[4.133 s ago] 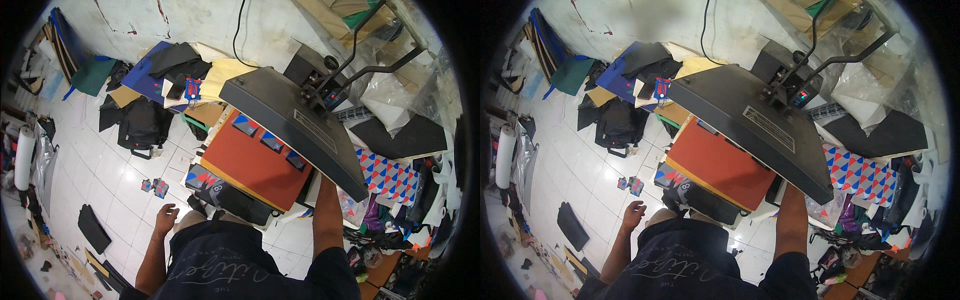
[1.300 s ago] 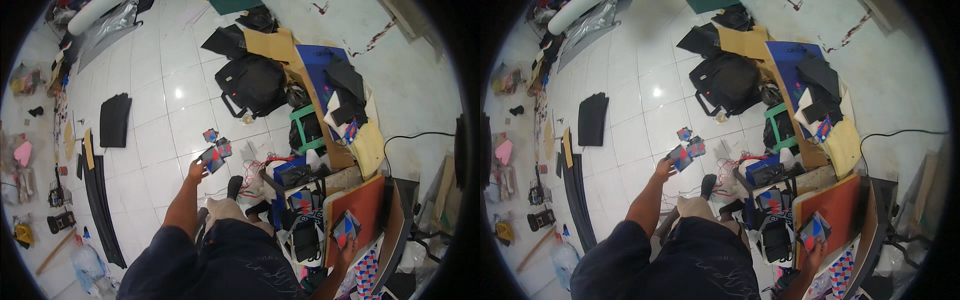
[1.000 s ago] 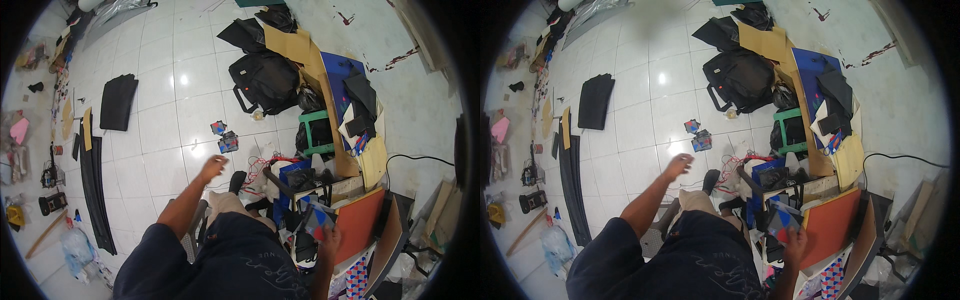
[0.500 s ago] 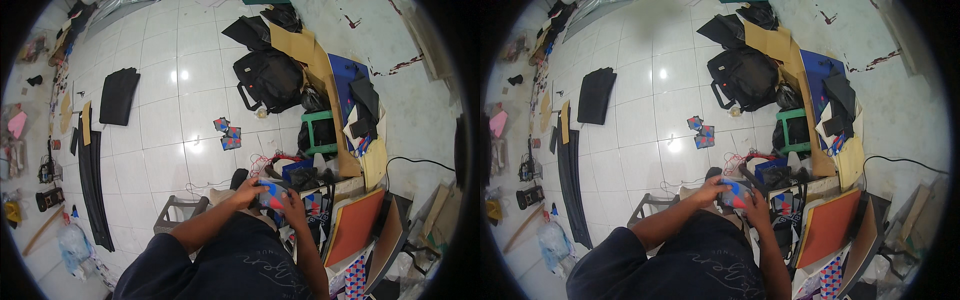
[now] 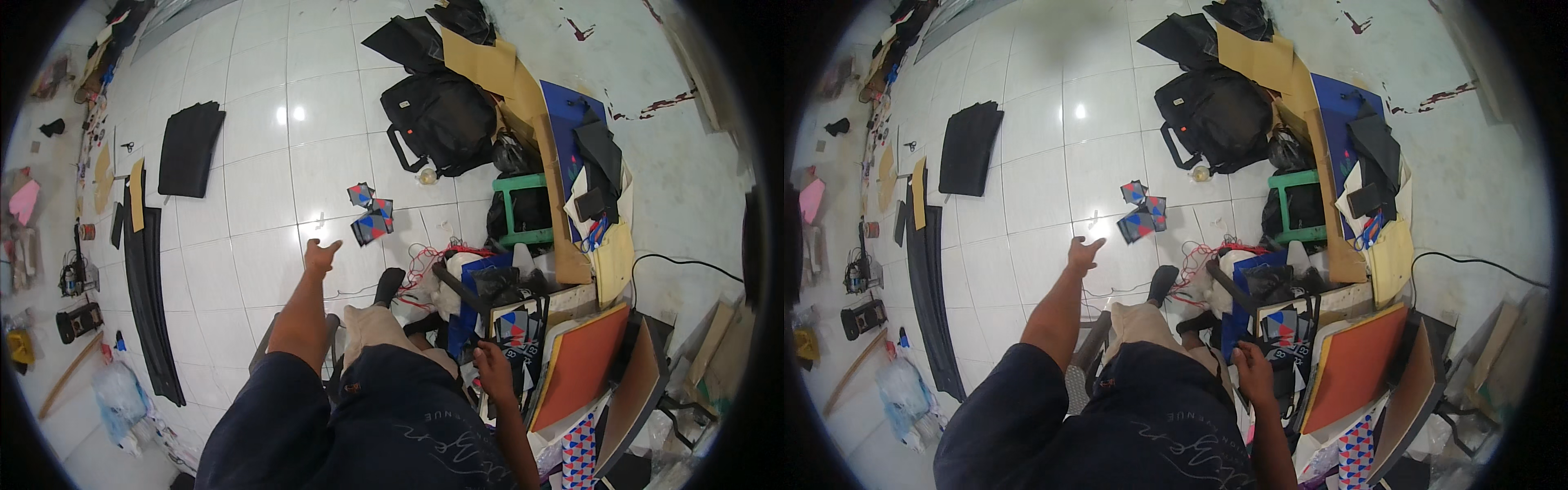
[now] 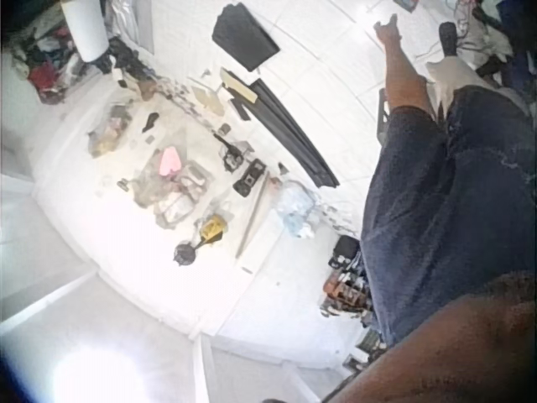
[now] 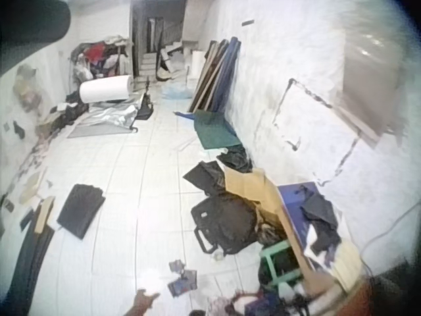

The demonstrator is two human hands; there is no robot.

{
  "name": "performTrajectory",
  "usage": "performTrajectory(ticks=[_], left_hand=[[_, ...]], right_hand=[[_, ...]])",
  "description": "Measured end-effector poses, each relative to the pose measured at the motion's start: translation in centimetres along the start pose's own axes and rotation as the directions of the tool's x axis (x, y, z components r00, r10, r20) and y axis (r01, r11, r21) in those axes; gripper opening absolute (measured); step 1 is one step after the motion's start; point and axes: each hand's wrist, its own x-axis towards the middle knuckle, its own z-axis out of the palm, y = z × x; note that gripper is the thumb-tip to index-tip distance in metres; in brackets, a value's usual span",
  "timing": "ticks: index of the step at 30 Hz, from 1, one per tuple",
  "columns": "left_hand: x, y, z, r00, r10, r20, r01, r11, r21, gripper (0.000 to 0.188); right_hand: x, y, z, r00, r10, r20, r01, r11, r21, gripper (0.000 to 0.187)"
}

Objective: The person places small patterned patches onto black fabric pieces arranged on a heat press. They then operate the press to apply heat and pressure to the patches.

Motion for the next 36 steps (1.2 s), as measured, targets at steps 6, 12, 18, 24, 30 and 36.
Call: performTrajectory(ticks=[6,12,18,24,30,36], left_hand=[[-1.8,-3.2,-2.5,0.957,-0.045,0.287,0.008,0.991,0.131,0.061],[-5.8,-9.3,-2.2,0.915,-0.169,0.366,0.061,0.955,0.289,0.060],[-5.8,-7.7,-1.5,0.850,-0.171,0.498,-0.017,0.936,0.352,0.044],[-2.5,1.5,1.7,0.796,-0.058,0.603,-0.153,0.944,0.293,0.028],[-4.2,11.2,9.4,0.808,-0.018,0.588,-0.388,0.736,0.555,0.040],[-12.7,13.9,17.2,0.659,0.008,0.752,-0.601,0.607,0.520,0.039]], right_hand=[[-1.4,4.8,-0.3,0.994,0.098,-0.050,-0.092,0.989,0.113,0.036],[-2.7,10.8,2.4,0.988,0.131,-0.079,-0.120,0.985,0.123,0.038],[-5.6,10.7,4.1,0.971,0.208,-0.115,-0.182,0.961,0.207,0.041],[-8.5,19.9,6.8,0.866,0.446,-0.225,-0.361,0.870,0.335,0.048],[-15.1,22.5,11.2,0.766,0.570,0.296,-0.548,0.338,0.765,0.087],[-17.7,28.0,15.9,0.702,0.690,0.174,-0.482,0.281,0.830,0.080]])
